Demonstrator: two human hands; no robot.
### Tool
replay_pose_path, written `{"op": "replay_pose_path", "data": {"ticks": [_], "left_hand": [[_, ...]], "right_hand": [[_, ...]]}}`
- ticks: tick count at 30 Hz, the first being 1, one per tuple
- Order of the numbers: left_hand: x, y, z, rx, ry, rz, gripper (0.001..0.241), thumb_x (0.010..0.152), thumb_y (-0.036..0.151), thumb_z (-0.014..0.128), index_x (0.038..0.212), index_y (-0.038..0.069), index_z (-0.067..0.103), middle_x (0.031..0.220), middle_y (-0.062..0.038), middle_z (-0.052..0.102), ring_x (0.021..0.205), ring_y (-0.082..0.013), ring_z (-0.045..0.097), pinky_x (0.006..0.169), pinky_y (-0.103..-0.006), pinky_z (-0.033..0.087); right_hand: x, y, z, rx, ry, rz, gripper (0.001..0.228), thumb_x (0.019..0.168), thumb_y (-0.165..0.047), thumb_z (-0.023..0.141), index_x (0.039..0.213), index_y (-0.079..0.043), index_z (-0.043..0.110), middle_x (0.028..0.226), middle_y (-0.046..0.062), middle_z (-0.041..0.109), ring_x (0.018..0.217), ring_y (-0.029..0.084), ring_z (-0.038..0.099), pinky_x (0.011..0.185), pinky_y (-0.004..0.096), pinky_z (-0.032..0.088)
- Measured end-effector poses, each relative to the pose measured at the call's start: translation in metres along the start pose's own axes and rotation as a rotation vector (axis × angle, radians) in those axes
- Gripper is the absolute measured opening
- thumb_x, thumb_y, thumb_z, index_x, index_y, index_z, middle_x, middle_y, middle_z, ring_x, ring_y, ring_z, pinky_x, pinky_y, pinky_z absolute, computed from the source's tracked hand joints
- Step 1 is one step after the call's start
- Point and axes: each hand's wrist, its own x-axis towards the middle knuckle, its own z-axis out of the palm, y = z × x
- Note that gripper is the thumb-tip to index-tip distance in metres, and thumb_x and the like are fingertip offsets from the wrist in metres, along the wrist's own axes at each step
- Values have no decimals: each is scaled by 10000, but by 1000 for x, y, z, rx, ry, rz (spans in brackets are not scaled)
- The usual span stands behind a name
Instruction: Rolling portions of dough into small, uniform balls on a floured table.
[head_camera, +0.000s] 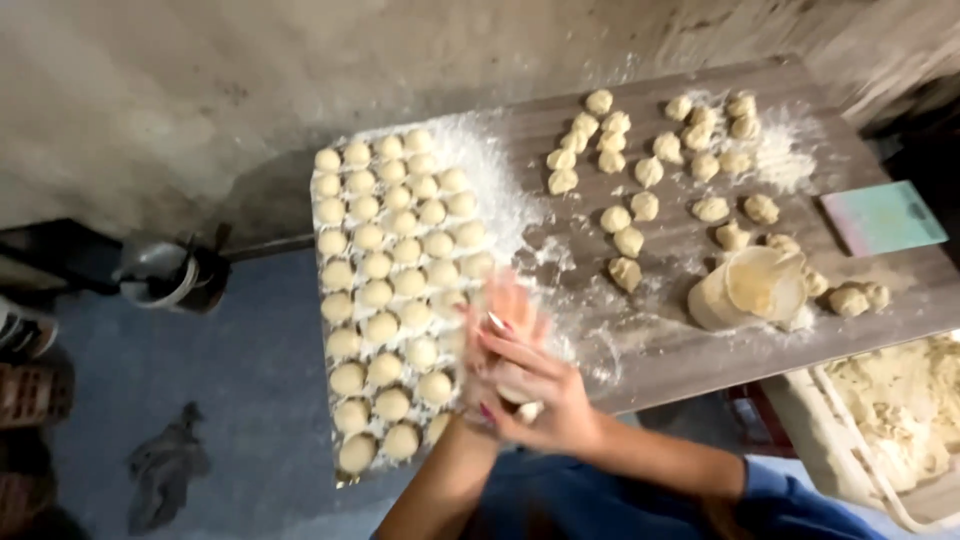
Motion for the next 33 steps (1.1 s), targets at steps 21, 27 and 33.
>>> {"op": "replay_pose_path", "data": {"ticks": [21,27,33], "left_hand": [[-15,32,50,-226,155,17,719,982,669,274,1554,262,429,1613,18,436,1396,-167,512,1077,-359,492],[-29,5,37,-216,50,-24,820,1050,667,361,1624,87,276,1694,-131,282,1535,-306,318,1276,-459,292],[-9,39,18,-453,-412,21,844,1023,677,388,1680,160,276,1744,-90,230,1590,-259,220,1300,-422,226]], "right_hand": [[-25,47,3,-21,-139,331,453,865,-300,803,1277,-135,717,1221,84,824,1080,217,834,982,368,635],[20,16,-12,-153,-2,-6,636,879,-353,729,1404,-23,587,1428,290,644,1420,466,585,1300,556,338],[43,5,-1,183,-65,8,1045,929,-534,780,1589,25,195,1603,349,180,1507,467,217,1207,498,275]]}}
